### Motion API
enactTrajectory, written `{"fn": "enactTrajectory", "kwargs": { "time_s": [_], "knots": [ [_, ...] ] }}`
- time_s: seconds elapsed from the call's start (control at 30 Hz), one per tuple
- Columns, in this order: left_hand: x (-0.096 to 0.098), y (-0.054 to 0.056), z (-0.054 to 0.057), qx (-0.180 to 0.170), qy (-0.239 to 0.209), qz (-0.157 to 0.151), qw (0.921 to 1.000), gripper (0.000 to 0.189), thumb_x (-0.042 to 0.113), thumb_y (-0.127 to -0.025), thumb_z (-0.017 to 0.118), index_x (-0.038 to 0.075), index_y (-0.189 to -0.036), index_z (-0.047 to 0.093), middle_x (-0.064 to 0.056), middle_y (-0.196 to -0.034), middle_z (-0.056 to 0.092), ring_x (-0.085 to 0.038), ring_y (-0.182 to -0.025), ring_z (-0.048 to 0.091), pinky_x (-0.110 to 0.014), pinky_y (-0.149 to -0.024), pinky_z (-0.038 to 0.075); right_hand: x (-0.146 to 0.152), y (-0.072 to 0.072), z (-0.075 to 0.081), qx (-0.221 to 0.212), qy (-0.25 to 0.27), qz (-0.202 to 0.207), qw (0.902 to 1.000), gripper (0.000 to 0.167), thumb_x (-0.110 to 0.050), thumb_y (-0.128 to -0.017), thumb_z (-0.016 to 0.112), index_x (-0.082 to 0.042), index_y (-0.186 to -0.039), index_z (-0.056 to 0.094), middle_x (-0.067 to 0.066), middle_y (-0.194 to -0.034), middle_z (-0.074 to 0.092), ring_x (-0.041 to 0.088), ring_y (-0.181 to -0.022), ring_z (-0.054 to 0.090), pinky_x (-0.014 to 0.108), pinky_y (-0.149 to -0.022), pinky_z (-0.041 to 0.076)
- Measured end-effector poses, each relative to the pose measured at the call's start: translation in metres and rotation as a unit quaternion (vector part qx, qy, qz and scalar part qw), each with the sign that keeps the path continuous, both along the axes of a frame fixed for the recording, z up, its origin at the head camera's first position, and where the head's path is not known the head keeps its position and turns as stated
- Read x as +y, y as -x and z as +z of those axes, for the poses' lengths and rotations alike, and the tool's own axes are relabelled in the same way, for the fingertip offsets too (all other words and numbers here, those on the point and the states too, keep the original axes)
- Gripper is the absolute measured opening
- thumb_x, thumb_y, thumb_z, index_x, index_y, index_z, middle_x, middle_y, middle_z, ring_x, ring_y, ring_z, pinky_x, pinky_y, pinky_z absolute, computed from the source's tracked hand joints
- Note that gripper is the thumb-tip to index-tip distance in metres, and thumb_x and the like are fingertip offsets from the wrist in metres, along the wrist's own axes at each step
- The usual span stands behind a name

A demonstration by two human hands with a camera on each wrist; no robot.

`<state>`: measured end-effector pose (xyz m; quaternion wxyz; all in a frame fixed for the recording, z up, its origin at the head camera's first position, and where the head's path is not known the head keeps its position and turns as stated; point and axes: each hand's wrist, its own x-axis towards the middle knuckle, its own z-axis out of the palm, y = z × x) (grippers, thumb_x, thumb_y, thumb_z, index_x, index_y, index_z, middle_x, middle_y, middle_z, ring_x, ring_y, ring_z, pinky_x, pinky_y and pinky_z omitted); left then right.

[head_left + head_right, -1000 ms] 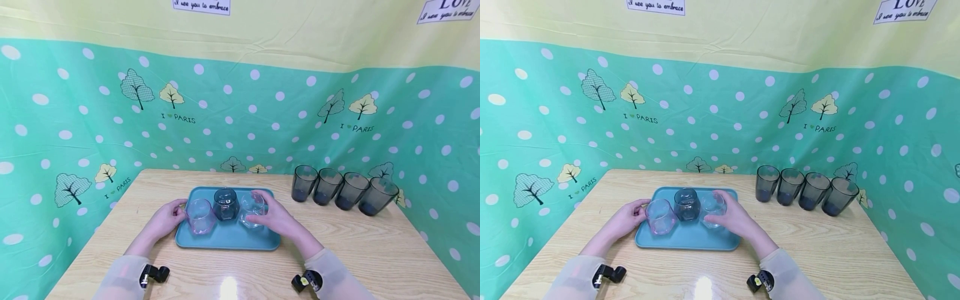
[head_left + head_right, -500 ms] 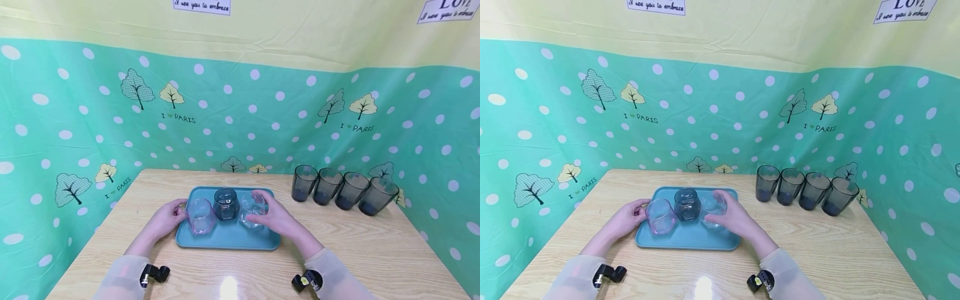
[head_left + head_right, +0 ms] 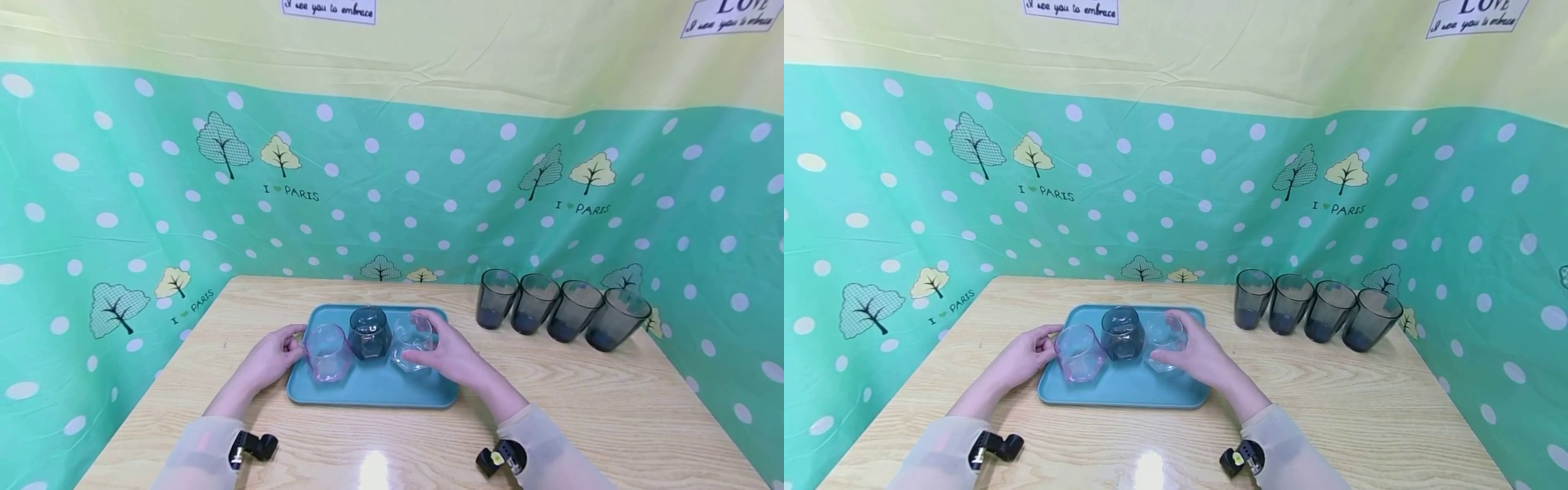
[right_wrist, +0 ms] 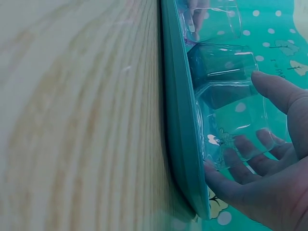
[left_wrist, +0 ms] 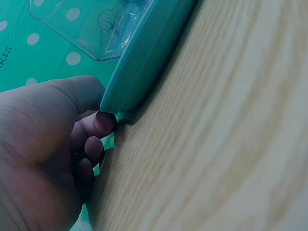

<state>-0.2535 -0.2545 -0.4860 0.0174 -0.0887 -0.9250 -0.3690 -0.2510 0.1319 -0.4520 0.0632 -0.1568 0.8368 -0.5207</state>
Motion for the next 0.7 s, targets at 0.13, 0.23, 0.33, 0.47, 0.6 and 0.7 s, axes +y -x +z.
{"fn": "enactTrajectory", "kwargs": {
  "time_s": [0.13, 0.23, 0.33, 0.47, 0.6, 0.7],
  "knots": [
    [-0.0005, 0.0014, 0.0001, -0.001, 0.003, 0.001, 1.0000, 0.053, 0.008, -0.101, 0.071, -0.008, -0.150, 0.059, 0.002, -0.083, 0.060, -0.015, -0.078, 0.057, -0.037, -0.082, 0.049, -0.0004, -0.0009, 0.0008, 0.002, 0.000, -0.005, 1.0000, 0.077, -0.026, -0.092, 0.092, -0.021, -0.159, 0.055, 0.003, -0.158, 0.058, 0.032, -0.146, 0.054, 0.058, -0.117, 0.046],
    [-0.0008, 0.0017, -0.0002, -0.002, 0.002, 0.001, 1.0000, 0.053, 0.008, -0.101, 0.070, -0.008, -0.151, 0.059, 0.002, -0.083, 0.060, -0.015, -0.078, 0.057, -0.037, -0.083, 0.049, -0.0009, -0.0012, 0.0010, 0.003, 0.001, -0.007, 1.0000, 0.077, -0.025, -0.092, 0.092, -0.020, -0.159, 0.055, 0.004, -0.158, 0.058, 0.033, -0.146, 0.054, 0.058, -0.117, 0.046],
    [-0.0012, 0.0019, -0.0010, 0.000, 0.001, 0.000, 1.0000, 0.053, 0.008, -0.101, 0.070, -0.009, -0.150, 0.059, 0.002, -0.083, 0.060, -0.015, -0.078, 0.057, -0.036, -0.082, 0.049, -0.0014, -0.0011, 0.0009, 0.003, 0.003, -0.008, 1.0000, 0.077, -0.025, -0.092, 0.092, -0.020, -0.159, 0.054, 0.004, -0.159, 0.058, 0.034, -0.145, 0.055, 0.058, -0.116, 0.046],
    [-0.0018, 0.0026, -0.0026, -0.007, 0.000, 0.003, 1.0000, 0.054, 0.009, -0.102, 0.070, -0.008, -0.151, 0.058, 0.002, -0.084, 0.061, -0.015, -0.077, 0.057, -0.034, -0.079, 0.048, -0.0015, -0.0008, 0.0002, 0.004, -0.001, -0.012, 0.9999, 0.077, -0.026, -0.092, 0.093, -0.020, -0.159, 0.055, 0.005, -0.158, 0.059, 0.034, -0.144, 0.056, 0.058, -0.115, 0.048],
    [-0.0022, 0.0029, -0.0033, -0.010, -0.001, 0.005, 0.9999, 0.054, 0.009, -0.101, 0.070, -0.007, -0.152, 0.058, 0.002, -0.084, 0.061, -0.016, -0.078, 0.058, -0.034, -0.079, 0.048, -0.0002, -0.0009, 0.0025, 0.007, -0.005, -0.018, 0.9998, 0.078, -0.028, -0.090, 0.094, -0.021, -0.158, 0.056, 0.004, -0.156, 0.060, 0.033, -0.140, 0.059, 0.057, -0.112, 0.050],
    [-0.0021, 0.0027, -0.0028, -0.008, -0.003, 0.004, 1.0000, 0.054, 0.008, -0.101, 0.070, -0.007, -0.152, 0.059, 0.002, -0.083, 0.061, -0.016, -0.077, 0.058, -0.034, -0.079, 0.048, 0.0012, -0.0018, 0.0063, 0.013, -0.002, -0.023, 0.9997, 0.080, -0.030, -0.088, 0.096, -0.023, -0.158, 0.057, 0.004, -0.155, 0.061, 0.032, -0.139, 0.060, 0.055, -0.111, 0.051]
  ]
}}
